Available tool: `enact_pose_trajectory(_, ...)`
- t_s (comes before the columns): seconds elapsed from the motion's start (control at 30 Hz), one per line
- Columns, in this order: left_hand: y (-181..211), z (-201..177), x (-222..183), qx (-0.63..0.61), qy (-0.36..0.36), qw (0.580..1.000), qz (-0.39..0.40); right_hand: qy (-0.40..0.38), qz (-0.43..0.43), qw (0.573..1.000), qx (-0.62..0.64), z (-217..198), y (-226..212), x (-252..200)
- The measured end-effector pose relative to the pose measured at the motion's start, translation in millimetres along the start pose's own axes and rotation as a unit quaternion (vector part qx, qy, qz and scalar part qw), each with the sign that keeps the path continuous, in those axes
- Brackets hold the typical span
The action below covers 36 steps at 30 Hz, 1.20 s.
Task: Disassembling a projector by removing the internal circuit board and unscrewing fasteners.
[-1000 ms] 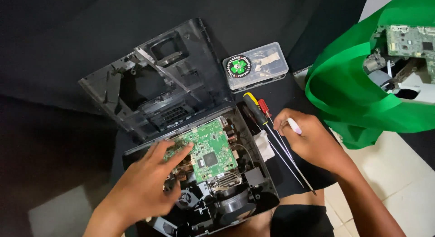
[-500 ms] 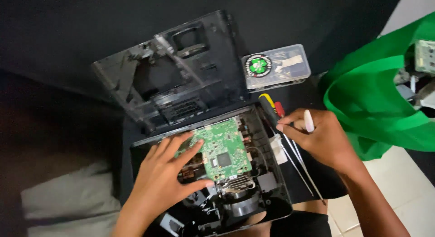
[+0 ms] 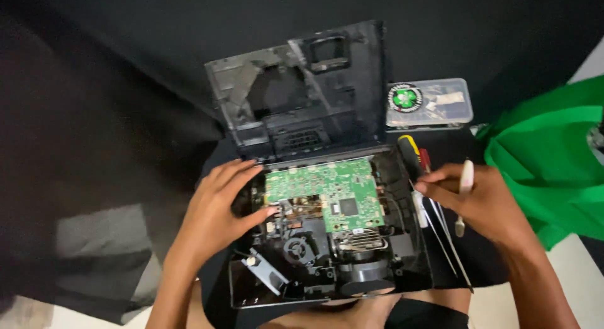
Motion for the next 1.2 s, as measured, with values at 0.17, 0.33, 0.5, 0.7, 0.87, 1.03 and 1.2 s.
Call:
enact_pose_trajectory(0.17, -15, 8, 13, -0.049, -0.055, 0.996, -0.044, -0.006, -0.004, 0.998, 0.062, 5, 15, -2)
enact_pose_trajectory(0.33, -18, 11, 13, -0.049, -0.073, 0.994, -0.06, -0.023, -0.049, 0.997, 0.045, 10, 21, -1)
enact_pose_trajectory(0.5, -19, 13, 10, -0.039, -0.053, 0.998, -0.023, -0.021, -0.028, 0.998, 0.049, 19, 13, -8)
enact_pose_trajectory(0.7, -16, 24, 20, 0.052, -0.042, 0.997, 0.033, -0.011, -0.055, 0.996, 0.066, 18, 32, -2)
enact_pose_trajectory(0.87, -15, 40, 28, 0.116, -0.013, 0.99, 0.077, 0.012, -0.005, 0.998, 0.055, 14, 27, -6)
enact_pose_trajectory(1.03, -9, 32, 30, 0.129, -0.007, 0.987, 0.097, 0.014, -0.031, 0.998, 0.053, 15, 31, -4)
enact_pose_trajectory(1.2, 31, 1, 34, -0.019, -0.139, 0.99, 0.011, 0.004, -0.016, 1.0, 0.003, 15, 18, -10)
Point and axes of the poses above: each hand's wrist, its own x-axis towards the middle knuckle, its own z-axis out of the palm, y = z × x, the point moved 2 cm from there along x, towards the middle knuckle, and after that the axes turned 2 degrees about y, right-handed, at the moved point
